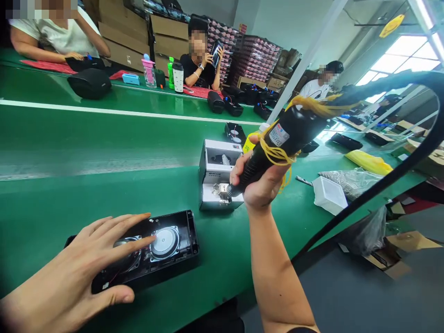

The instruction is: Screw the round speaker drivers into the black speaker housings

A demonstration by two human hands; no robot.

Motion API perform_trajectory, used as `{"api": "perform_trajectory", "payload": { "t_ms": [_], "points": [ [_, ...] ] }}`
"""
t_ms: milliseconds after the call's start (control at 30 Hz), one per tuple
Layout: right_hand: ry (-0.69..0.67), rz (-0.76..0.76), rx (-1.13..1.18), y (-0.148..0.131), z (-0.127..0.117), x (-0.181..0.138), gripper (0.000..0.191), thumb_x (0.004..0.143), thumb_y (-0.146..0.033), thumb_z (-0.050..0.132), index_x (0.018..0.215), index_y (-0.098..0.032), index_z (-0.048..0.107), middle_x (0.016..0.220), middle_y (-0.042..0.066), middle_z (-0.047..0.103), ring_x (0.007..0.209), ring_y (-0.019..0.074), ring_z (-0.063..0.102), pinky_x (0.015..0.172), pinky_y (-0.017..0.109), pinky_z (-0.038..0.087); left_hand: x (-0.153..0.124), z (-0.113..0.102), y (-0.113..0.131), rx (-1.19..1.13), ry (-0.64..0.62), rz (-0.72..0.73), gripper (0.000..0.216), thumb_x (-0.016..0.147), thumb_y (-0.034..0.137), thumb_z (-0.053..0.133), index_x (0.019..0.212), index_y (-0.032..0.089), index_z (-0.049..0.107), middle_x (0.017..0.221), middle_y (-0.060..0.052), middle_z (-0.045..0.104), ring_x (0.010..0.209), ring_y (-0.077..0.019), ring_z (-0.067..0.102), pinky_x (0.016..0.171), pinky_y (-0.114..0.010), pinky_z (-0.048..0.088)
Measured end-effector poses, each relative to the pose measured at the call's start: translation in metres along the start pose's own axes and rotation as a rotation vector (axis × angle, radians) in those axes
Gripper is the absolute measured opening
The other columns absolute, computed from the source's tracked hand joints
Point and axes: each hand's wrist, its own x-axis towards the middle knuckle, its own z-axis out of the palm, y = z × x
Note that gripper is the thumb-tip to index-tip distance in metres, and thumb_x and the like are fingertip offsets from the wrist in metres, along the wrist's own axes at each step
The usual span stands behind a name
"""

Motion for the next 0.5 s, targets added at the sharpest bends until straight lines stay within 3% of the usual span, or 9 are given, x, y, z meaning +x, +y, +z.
{"api": "perform_trajectory", "payload": {
  "t_ms": [167,267,400,433,500],
  "points": [
    [-0.01,0.004,-0.041,-0.007,-0.001,-0.005,0.073,0.087,-0.09,0.057,0.116,-0.024,0.068,0.054,-0.008,0.052,0.033,0.012,0.041,0.031,0.023,0.036,-0.002,0.002,0.009,0.015,-0.006,-0.031,0.07,0.091,0.056,0.075,0.157,0.046,0.052,0.177,0.001,0.033,0.141,-0.0412,0.053,0.1,-0.061,0.057],
    [-0.026,0.016,-0.054,-0.018,0.002,-0.01,0.072,0.086,-0.09,0.058,0.108,-0.023,0.072,0.052,-0.007,0.051,0.032,0.011,0.039,0.029,0.022,0.034,0.001,0.002,0.016,-0.021,-0.014,-0.08,0.067,0.089,0.041,0.076,0.153,0.047,0.056,0.177,0.001,0.034,0.141,-0.0411,0.052,0.104,-0.065,0.052],
    [-0.08,0.018,0.021,-0.043,0.006,-0.014,0.067,0.082,-0.082,0.071,0.117,-0.025,0.076,0.053,-0.008,0.053,0.033,0.0101,0.039,0.029,0.022,0.034,0.006,-0.004,0.023,-0.092,-0.046,-0.146,0.061,0.086,0.034,0.078,0.144,0.047,0.063,0.175,0.001,0.037,0.144,-0.0404,0.049,0.11,-0.065,0.046],
    [-0.109,0.035,0.064,-0.049,0.007,-0.014,0.067,0.079,-0.078,0.077,0.122,-0.026,0.077,0.055,-0.007,0.054,0.034,0.0105,0.041,0.029,0.023,0.034,0.008,-0.006,0.024,-0.111,-0.052,-0.159,0.061,0.085,0.033,0.079,0.142,0.046,0.064,0.174,0.001,0.038,0.144,-0.04,0.049,0.111,-0.064,0.045],
    [-0.115,0.207,0.237,-0.06,0.008,-0.015,0.062,0.068,-0.07,0.09,0.117,-0.033,0.079,0.055,-0.008,0.054,0.035,0.0106,0.044,0.03,0.023,0.035,0.01,-0.01,0.026,-0.145,-0.061,-0.172,0.059,0.084,0.033,0.081,0.14,0.045,0.066,0.174,-0.002,0.04,0.145,-0.0393,0.05,0.113,-0.064,0.043]
  ]
}}
